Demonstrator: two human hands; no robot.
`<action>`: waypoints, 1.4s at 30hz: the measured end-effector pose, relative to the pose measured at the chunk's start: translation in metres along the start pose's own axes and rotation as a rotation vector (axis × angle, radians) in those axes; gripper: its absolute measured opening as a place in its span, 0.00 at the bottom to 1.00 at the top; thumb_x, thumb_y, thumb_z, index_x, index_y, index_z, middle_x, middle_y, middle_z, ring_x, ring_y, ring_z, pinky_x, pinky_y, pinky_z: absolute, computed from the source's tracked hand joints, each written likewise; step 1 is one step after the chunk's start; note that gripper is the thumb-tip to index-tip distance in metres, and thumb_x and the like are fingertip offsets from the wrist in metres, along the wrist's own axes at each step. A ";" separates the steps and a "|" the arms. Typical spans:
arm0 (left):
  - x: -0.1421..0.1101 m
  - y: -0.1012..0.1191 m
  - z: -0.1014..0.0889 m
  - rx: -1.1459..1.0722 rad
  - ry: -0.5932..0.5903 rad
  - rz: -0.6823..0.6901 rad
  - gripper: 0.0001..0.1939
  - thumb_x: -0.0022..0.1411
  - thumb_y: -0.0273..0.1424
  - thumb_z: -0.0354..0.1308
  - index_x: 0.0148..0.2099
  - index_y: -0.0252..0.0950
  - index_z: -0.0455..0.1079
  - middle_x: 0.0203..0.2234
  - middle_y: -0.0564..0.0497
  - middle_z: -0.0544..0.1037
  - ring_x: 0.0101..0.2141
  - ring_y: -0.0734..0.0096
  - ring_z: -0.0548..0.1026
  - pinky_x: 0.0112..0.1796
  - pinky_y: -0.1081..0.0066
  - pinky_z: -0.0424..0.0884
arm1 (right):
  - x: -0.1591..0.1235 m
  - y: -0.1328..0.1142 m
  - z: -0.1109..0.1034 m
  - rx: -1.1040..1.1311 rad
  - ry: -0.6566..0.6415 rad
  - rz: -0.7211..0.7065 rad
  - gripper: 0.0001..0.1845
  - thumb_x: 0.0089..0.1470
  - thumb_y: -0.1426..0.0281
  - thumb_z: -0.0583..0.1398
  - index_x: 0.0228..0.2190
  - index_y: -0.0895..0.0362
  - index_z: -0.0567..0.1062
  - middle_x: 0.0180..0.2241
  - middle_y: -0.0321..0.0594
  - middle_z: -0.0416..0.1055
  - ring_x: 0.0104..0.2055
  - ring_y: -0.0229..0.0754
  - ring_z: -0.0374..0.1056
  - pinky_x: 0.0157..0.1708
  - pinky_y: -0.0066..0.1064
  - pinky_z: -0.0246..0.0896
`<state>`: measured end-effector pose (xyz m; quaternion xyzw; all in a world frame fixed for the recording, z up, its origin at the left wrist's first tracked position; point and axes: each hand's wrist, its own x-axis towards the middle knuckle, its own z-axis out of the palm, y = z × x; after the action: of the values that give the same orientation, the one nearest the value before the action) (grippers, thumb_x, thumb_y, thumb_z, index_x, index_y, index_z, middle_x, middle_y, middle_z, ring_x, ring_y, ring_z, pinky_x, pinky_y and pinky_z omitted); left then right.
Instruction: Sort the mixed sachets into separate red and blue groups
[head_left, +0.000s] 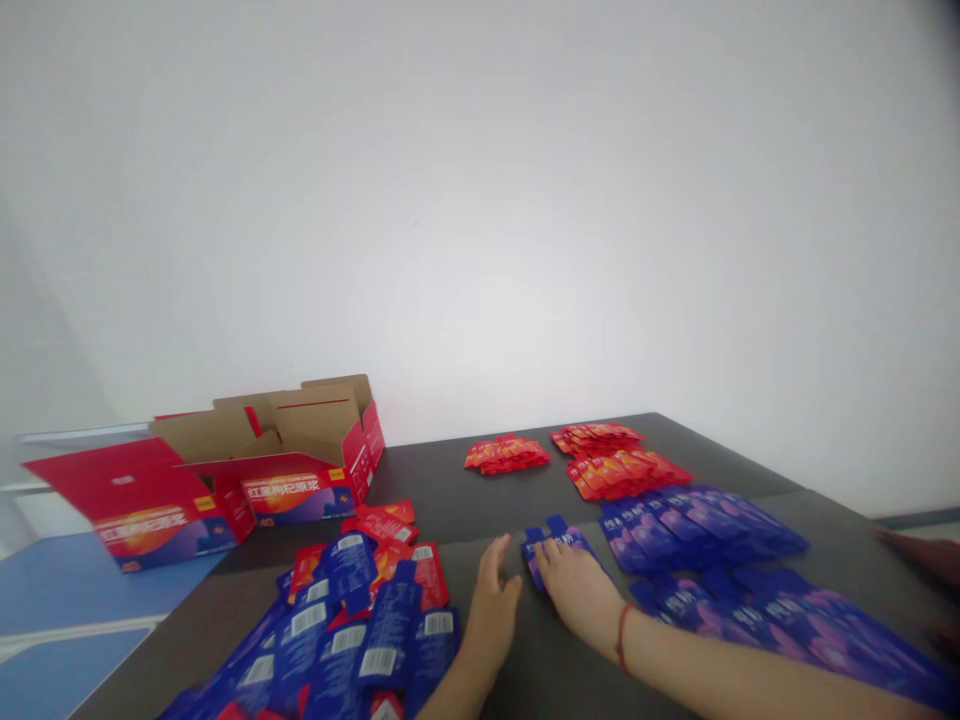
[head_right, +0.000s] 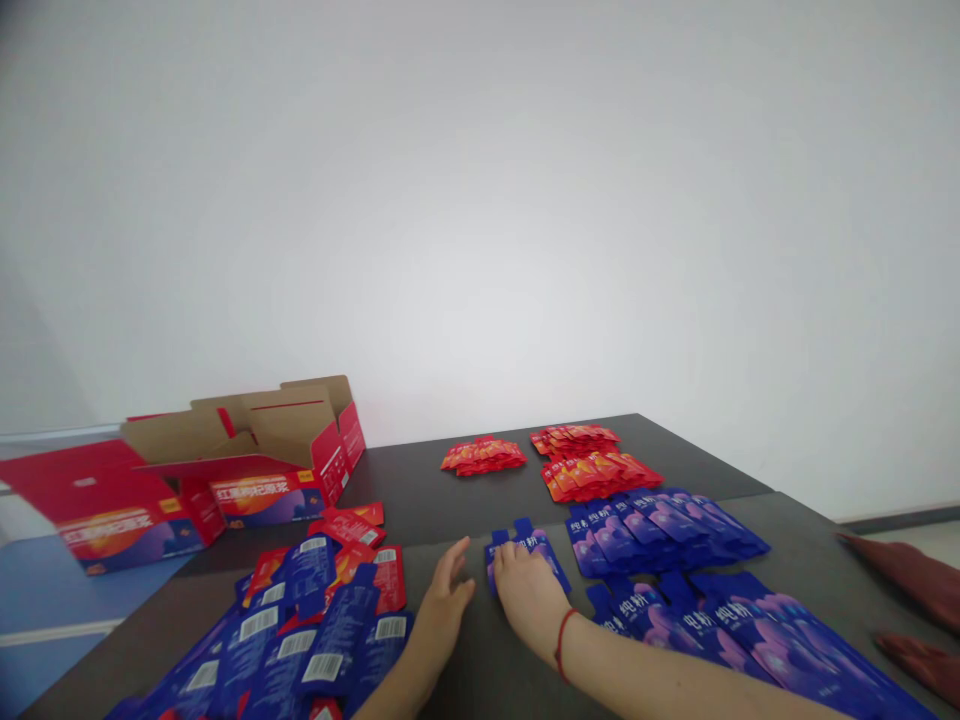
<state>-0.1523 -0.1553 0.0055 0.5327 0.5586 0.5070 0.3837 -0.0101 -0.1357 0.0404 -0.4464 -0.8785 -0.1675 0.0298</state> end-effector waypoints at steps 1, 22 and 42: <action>-0.004 -0.002 0.003 0.086 -0.042 0.051 0.31 0.49 0.20 0.49 0.58 0.32 0.60 0.59 0.43 0.60 0.59 0.64 0.57 0.59 0.65 0.50 | -0.001 -0.002 0.001 0.020 -0.008 -0.002 0.21 0.52 0.80 0.51 0.48 0.63 0.69 0.41 0.54 0.70 0.41 0.52 0.67 0.35 0.39 0.64; -0.027 0.020 0.013 0.768 -0.252 0.346 0.21 0.55 0.25 0.51 0.51 0.46 0.69 0.52 0.51 0.70 0.52 0.61 0.65 0.53 0.60 0.58 | -0.016 0.046 0.010 0.482 -0.235 0.059 0.34 0.53 0.64 0.55 0.56 0.72 0.61 0.57 0.65 0.57 0.61 0.60 0.50 0.56 0.46 0.48; -0.024 0.032 0.013 0.718 -0.250 0.328 0.22 0.56 0.27 0.51 0.54 0.42 0.66 0.54 0.47 0.68 0.51 0.56 0.65 0.52 0.59 0.59 | -0.001 0.046 0.012 0.343 -0.145 0.002 0.26 0.53 0.64 0.56 0.48 0.68 0.71 0.51 0.64 0.65 0.54 0.62 0.60 0.51 0.48 0.55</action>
<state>-0.1296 -0.1798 0.0310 0.7720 0.5569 0.2658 0.1523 0.0276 -0.1075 0.0416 -0.4466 -0.8936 0.0173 0.0422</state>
